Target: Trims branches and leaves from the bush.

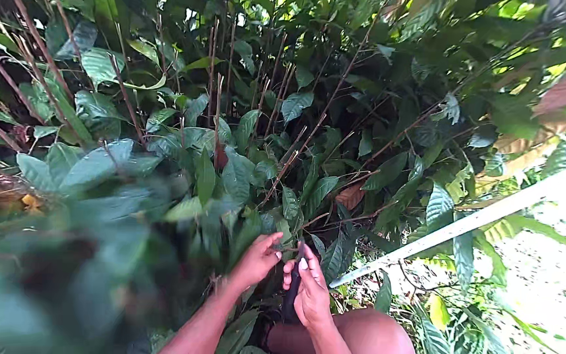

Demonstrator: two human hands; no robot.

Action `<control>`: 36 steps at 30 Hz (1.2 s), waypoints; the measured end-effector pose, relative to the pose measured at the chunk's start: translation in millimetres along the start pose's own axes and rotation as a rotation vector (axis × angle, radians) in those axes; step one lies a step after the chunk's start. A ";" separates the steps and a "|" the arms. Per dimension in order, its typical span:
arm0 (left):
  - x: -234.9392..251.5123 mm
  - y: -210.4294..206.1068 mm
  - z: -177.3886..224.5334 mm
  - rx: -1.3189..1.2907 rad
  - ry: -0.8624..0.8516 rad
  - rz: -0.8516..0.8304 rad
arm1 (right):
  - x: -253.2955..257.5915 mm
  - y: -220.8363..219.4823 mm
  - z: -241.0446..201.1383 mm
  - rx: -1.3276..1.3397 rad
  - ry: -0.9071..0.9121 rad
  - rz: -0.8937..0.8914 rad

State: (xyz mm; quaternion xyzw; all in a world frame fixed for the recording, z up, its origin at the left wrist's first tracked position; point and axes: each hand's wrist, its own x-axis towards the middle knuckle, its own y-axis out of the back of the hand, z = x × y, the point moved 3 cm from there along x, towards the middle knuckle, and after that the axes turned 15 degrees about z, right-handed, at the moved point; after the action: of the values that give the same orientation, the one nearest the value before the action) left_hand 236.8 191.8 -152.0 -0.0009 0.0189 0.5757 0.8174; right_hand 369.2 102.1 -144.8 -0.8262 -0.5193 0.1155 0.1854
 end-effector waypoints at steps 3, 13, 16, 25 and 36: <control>4.0 -12.3 5.0 -0.075 0.064 -0.066 | 2.3 6.1 -9.6 0.091 0.058 0.010; 3.4 9.4 1.9 -0.295 0.136 0.098 | 0.8 -10.9 16.3 -0.162 -0.154 -0.149; 4.3 13.2 2.2 -0.307 0.131 0.092 | 3.0 -13.7 16.5 -0.163 -0.135 -0.176; 7.0 15.7 8.8 -0.268 0.158 0.073 | 5.6 -14.5 15.9 -0.215 -0.095 -0.198; 15.5 12.9 14.5 -0.214 0.262 0.080 | 14.7 -5.1 29.5 -0.281 -0.144 -0.160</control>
State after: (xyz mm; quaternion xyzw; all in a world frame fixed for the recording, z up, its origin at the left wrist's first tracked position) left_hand 230.3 211.1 -137.7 -0.1625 0.0640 0.6015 0.7796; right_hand 360.1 122.8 -169.3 -0.7898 -0.6062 0.0854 0.0391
